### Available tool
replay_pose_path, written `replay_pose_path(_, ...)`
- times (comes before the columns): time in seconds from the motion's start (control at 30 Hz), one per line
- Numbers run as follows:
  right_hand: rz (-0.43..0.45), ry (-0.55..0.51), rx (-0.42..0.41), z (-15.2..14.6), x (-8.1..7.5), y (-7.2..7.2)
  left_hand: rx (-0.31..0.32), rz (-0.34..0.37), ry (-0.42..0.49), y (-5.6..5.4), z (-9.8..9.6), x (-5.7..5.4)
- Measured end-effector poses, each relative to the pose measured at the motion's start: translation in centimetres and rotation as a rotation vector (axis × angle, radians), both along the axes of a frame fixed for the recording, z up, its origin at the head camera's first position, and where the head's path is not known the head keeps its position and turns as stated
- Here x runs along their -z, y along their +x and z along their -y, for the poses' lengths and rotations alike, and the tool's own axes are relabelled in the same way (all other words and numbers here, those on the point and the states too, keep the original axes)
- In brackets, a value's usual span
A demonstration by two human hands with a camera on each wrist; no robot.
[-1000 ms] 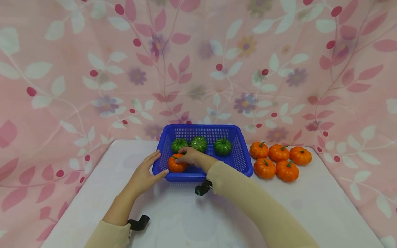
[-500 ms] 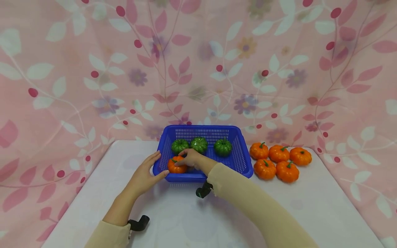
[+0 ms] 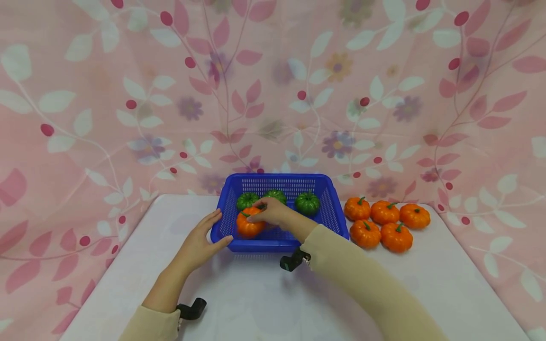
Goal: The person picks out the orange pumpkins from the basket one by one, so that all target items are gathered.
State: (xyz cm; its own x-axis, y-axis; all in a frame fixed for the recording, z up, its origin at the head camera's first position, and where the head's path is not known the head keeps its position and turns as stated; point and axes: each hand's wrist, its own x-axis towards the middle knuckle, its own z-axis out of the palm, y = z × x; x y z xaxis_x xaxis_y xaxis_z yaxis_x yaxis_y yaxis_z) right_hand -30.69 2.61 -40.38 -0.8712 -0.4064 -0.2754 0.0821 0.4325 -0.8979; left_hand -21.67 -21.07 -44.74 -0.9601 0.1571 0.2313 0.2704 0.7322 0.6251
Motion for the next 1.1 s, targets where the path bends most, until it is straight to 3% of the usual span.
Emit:
replay_pose_path(0.27, 0.017, -0.109, 0.013, -4.2, -3.0, 0.2, -0.01, 0.001, 0.01, 0.1, 0.1, 0.2)
replay_pose_path(0.47, 0.005, -0.13, 0.032, -8.1, -4.5, 1.0, -0.006, -0.01, 0.021, 0.1, 0.1, 0.3)
replay_pose_path(0.67, -0.051, -0.119, 0.075, -13.1, -5.3, 2.1, 0.001, -0.016, 0.014, 0.0, 0.0, 0.2)
replay_pose_path(0.8, -0.107, -0.036, 0.122, -16.3, -5.9, 3.1, -0.004, -0.013, 0.013, 0.1, 0.0, 0.2)
replay_pose_path(1.1, -0.138, -0.012, 0.206, -22.6, -5.8, 5.8, -0.002, -0.016, 0.009, 0.0, 0.0, 0.2)
